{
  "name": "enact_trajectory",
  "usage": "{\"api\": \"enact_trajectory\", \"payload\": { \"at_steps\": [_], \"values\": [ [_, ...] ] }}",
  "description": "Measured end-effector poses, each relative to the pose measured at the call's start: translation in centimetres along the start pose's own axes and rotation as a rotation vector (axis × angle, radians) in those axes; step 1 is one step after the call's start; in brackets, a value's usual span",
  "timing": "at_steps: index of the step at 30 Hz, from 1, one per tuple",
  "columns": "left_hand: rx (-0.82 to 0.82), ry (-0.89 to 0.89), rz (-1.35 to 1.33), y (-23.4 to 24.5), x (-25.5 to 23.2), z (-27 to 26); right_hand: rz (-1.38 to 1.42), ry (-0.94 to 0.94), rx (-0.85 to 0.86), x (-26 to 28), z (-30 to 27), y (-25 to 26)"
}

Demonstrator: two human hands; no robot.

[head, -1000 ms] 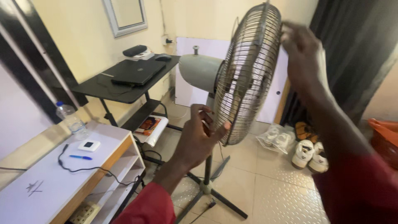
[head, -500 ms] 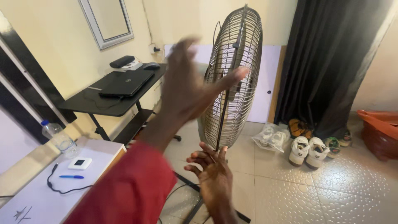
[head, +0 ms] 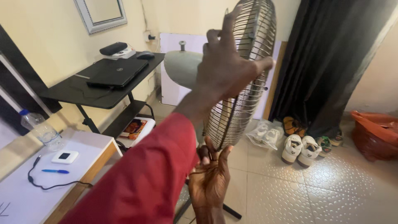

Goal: The person disassembles a standing electric fan by removing the front grille, unscrewing the central nut, and detaching the fan blades. The components are handled one at a time and placed on the floor.

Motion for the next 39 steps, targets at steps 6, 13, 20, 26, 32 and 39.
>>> {"api": "enact_trajectory", "payload": {
  "at_steps": [6, 13, 20, 26, 32, 39],
  "values": [
    [0.021, 0.123, 0.024, -0.6, -0.9, 0.1, 0.133, 0.084, 0.084, 0.2, 1.6, 0.6],
    [-0.174, 0.139, -0.049, -1.6, -2.0, -0.8, 0.094, 0.286, 0.04, 3.0, 2.0, 1.9],
    [-0.261, 0.019, 0.003, -2.0, -2.3, -2.1, 0.219, 0.133, 0.156, 2.6, 0.0, 0.8],
    [-0.304, -0.048, 0.115, -1.4, -2.9, -2.6, 0.202, 0.13, 0.288, 2.5, -1.8, 0.3],
    [-0.301, -0.104, 0.046, -0.4, -3.8, -3.3, 0.103, 0.126, 0.139, 1.9, -2.7, 1.2],
    [-0.244, -0.162, -0.09, 0.2, -3.3, -4.5, -0.11, -0.06, -0.127, 2.5, -3.1, 7.1]
  ]
}}
Point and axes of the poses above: each hand's wrist, its own z-axis towards the middle knuckle, its own y-axis out of the back of the hand, x = y × z, the point moved 6 cm from there along z, towards the middle knuckle, and after that the axes turned 6 degrees about z, right-handed, at the moved point
